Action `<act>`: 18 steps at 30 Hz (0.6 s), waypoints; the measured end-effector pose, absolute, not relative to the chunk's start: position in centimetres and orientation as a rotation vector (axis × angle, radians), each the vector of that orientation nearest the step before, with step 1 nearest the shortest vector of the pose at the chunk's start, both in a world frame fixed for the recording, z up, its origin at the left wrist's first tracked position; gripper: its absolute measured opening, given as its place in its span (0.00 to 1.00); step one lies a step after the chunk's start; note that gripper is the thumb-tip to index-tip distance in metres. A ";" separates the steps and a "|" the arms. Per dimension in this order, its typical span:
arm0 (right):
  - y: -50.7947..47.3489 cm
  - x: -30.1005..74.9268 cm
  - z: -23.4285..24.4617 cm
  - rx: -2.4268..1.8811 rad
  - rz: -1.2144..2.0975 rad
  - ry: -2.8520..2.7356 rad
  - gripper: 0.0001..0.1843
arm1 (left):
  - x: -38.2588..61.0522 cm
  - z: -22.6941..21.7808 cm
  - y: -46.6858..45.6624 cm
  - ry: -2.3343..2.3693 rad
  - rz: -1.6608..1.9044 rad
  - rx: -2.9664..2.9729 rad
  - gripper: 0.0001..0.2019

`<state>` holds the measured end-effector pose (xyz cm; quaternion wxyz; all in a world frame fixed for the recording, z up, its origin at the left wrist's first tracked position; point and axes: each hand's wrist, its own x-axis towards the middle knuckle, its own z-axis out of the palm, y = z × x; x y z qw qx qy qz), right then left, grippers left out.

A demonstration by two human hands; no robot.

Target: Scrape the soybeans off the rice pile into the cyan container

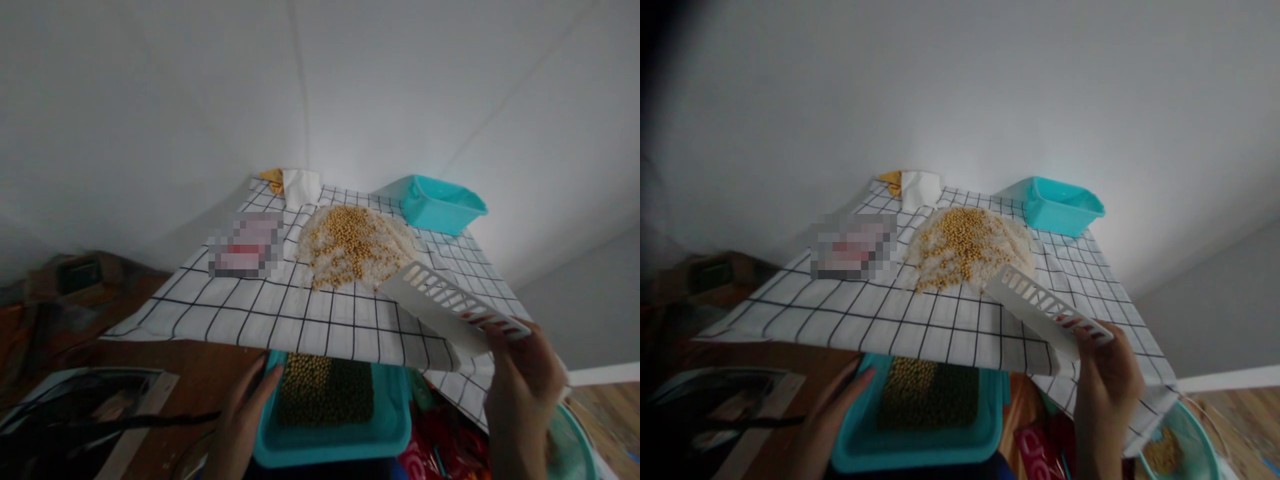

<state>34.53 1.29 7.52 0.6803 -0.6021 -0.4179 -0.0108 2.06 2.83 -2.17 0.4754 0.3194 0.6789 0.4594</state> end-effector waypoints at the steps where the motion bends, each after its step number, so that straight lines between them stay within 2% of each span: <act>1: 1.3 34.5 7.5 -1.343 -0.019 -0.950 0.09 | 1.9 -2.3 2.8 1.642 1.098 0.780 0.11; 10: 1.3 33.7 8.2 -1.306 -0.049 -0.974 0.07 | 0.8 -4.7 2.8 1.567 1.105 0.852 0.10; 18: 0.6 33.0 8.0 -1.347 0.007 -1.033 0.06 | 1.5 -2.2 3.1 1.537 1.093 0.771 0.07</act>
